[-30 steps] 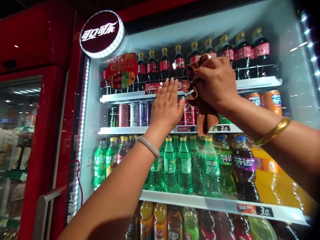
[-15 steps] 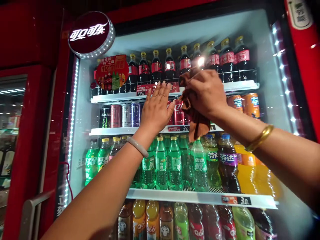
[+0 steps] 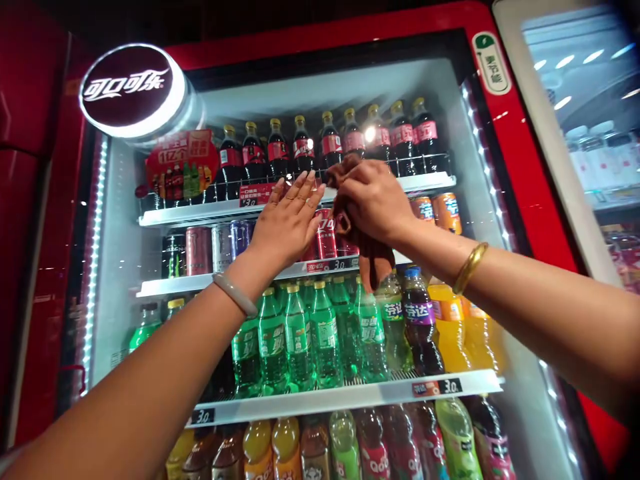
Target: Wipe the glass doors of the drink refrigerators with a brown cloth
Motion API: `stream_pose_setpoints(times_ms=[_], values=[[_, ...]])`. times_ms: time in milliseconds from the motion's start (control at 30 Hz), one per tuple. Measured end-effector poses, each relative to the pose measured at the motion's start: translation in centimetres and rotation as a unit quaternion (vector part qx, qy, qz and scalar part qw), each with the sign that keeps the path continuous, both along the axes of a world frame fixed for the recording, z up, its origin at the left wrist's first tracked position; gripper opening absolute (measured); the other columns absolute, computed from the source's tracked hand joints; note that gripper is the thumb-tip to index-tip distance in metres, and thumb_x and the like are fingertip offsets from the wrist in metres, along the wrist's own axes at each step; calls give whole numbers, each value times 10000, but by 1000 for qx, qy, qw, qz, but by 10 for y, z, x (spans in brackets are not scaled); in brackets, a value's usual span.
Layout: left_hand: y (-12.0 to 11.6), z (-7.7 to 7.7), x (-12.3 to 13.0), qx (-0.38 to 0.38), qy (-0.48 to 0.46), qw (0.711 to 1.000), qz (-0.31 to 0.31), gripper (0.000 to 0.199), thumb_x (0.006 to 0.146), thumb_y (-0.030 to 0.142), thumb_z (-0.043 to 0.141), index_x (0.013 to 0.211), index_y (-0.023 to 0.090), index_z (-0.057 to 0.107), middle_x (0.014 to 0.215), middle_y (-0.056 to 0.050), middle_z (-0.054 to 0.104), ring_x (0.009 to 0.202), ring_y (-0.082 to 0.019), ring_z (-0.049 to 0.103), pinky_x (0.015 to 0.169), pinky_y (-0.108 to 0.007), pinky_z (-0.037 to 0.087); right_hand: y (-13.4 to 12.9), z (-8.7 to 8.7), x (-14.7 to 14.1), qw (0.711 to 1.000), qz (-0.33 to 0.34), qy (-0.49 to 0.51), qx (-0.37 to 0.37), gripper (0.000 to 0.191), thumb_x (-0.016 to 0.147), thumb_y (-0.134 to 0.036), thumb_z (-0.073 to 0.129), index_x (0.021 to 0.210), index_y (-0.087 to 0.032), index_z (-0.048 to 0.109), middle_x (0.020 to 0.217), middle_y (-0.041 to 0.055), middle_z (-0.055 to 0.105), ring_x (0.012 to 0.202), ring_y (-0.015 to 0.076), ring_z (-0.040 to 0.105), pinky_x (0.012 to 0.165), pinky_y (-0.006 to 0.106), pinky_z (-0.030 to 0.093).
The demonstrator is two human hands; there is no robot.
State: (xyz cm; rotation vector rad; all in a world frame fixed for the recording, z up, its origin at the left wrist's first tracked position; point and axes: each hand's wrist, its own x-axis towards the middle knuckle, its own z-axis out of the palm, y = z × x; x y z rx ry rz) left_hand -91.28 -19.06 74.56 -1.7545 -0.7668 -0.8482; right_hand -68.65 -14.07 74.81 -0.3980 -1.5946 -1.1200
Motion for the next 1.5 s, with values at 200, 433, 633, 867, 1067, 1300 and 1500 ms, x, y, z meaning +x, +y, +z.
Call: stream_pose_setpoints(times_ms=[200, 433, 633, 867, 1067, 1300, 1500], values=[[4, 0, 43, -3, 26, 999, -27, 517, 1034, 426, 427, 1488, 225, 570, 1712, -93, 414, 1642, -237, 271, 1378, -482, 104, 13, -10, 59, 987, 2, -153, 48, 323, 958, -226, 485, 1129, -273, 755, 1248, 73, 711, 1333, 286, 560, 1129, 535, 498], [36, 1, 102, 39, -102, 990, -91, 599, 1060, 453, 393, 1584, 167, 442, 1719, -138, 394, 1635, -264, 291, 1374, -460, 152, 24, 26, 54, 995, -18, 92, 34, 306, 1000, -285, 460, 1120, -227, 736, 1273, 89, 685, 1204, 302, 612, 1020, 507, 534], [40, -9, 116, 62, -40, 997, 3, 675, 1058, 495, 375, 1637, 147, 371, 1748, -128, 332, 1654, -264, 232, 1382, -473, 101, 31, 5, 108, 995, -66, -58, 46, 231, 1005, -310, 527, 1079, -259, 740, 1222, 63, 712, 1176, 254, 616, 1070, 475, 513], [50, -9, 116, 74, -43, 996, 39, 736, 1028, 434, 398, 1694, 161, 240, 1775, -100, 268, 1667, -261, 179, 1381, -455, 65, 34, 14, 101, 992, -76, 94, 45, 219, 1021, -340, 562, 1100, -201, 711, 1280, 130, 658, 1195, 277, 558, 1007, 498, 514], [51, -13, 112, 94, -3, 994, 59, 790, 973, 428, 539, 1688, 226, 273, 1773, -83, 283, 1657, -310, 202, 1368, -520, 81, 31, -12, 122, 992, -59, -98, 58, 215, 992, -245, 522, 1104, -280, 702, 1269, 58, 696, 1234, 279, 573, 1112, 532, 490], [49, -13, 111, 75, -8, 994, 74, 769, 973, 439, 524, 1685, 277, 281, 1790, -35, 239, 1671, -288, 145, 1370, -520, 46, 29, -2, 93, 991, -72, 113, 9, 252, 1025, -362, 545, 1184, -229, 688, 1321, 143, 635, 1258, 344, 518, 1044, 566, 496], [48, -24, 117, 73, -21, 993, 91, 851, 902, 407, 559, 1681, 315, 229, 1789, 28, 241, 1672, -276, 104, 1359, -568, 87, 32, -34, 137, 996, -48, -71, 6, 195, 988, -250, 544, 1088, -295, 706, 1293, 54, 682, 1333, 309, 536, 1143, 551, 462]])
